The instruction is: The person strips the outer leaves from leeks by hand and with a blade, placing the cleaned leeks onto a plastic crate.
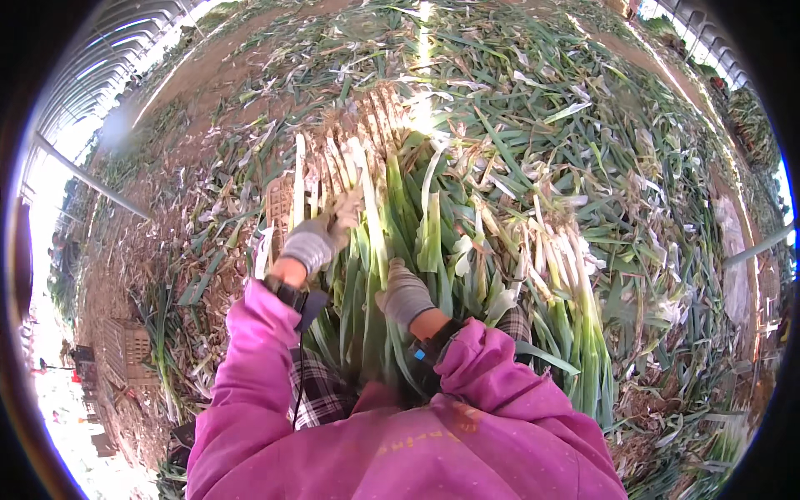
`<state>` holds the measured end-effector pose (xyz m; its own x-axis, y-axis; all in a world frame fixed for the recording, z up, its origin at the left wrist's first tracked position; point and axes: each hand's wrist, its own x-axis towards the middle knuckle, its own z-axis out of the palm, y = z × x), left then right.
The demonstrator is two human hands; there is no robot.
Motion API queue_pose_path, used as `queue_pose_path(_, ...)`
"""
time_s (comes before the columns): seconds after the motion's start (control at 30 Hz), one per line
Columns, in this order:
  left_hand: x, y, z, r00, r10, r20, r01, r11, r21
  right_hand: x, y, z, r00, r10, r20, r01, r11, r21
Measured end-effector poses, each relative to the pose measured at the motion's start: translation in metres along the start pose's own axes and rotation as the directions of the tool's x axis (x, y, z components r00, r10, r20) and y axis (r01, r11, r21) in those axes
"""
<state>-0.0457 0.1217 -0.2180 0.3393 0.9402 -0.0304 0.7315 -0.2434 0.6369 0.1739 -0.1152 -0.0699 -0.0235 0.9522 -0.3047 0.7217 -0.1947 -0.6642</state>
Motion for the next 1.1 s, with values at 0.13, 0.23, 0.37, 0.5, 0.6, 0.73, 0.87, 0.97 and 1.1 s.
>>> queue_pose_path(0.13, -0.035, 0.157, -0.016, 0.987, -0.071, 0.142, 0.026, 0.953, 0.302, 0.001, 0.038, -0.007, 0.993, 0.102, -0.051, -0.105, 0.992, -0.065)
queue_pose_path(0.23, -0.032, 0.196, -0.082, 0.982, -0.169, 0.089, 0.117, 0.902, 0.415, 0.0, 0.018, 0.01, 0.982, -0.094, -0.166, 0.066, 0.984, -0.166)
queue_pose_path(0.37, -0.004, 0.188, -0.109, 0.963, -0.259, 0.067, 0.214, 0.896, 0.388, -0.015, -0.014, 0.0, 0.999, 0.005, 0.038, -0.001, 0.996, -0.093)
queue_pose_path(0.5, -0.043, 0.199, -0.1, 0.951, -0.27, 0.151, 0.204, 0.914, 0.351, -0.006, 0.023, 0.002, 0.998, -0.062, 0.003, 0.062, 0.993, 0.098)
queue_pose_path(0.6, -0.11, 0.213, -0.114, 0.956, -0.204, 0.212, 0.132, 0.941, 0.311, 0.002, 0.044, 0.01, 0.989, -0.124, -0.084, 0.141, 0.957, 0.253)
queue_pose_path(0.73, -0.196, 0.212, -0.108, 0.971, -0.097, 0.22, 0.094, 0.995, 0.024, 0.03, 0.082, 0.004, 0.97, -0.182, -0.163, 0.237, 0.861, 0.45)
queue_pose_path(0.87, -0.242, 0.218, -0.125, 0.956, -0.12, 0.269, 0.045, 0.963, 0.267, -0.044, 0.016, -0.107, 0.927, -0.296, -0.23, 0.37, 0.624, 0.688)
queue_pose_path(0.97, -0.233, 0.199, -0.12, 0.992, -0.083, 0.091, 0.056, 0.962, 0.269, -0.07, 0.032, -0.201, 0.924, -0.155, -0.35, 0.382, 0.453, 0.806)
queue_pose_path(1.1, -0.21, 0.238, -0.11, 0.994, -0.03, 0.107, 0.004, 0.971, 0.239, -0.121, 0.119, -0.324, 0.614, -0.051, -0.788, 0.401, 0.88, 0.256)
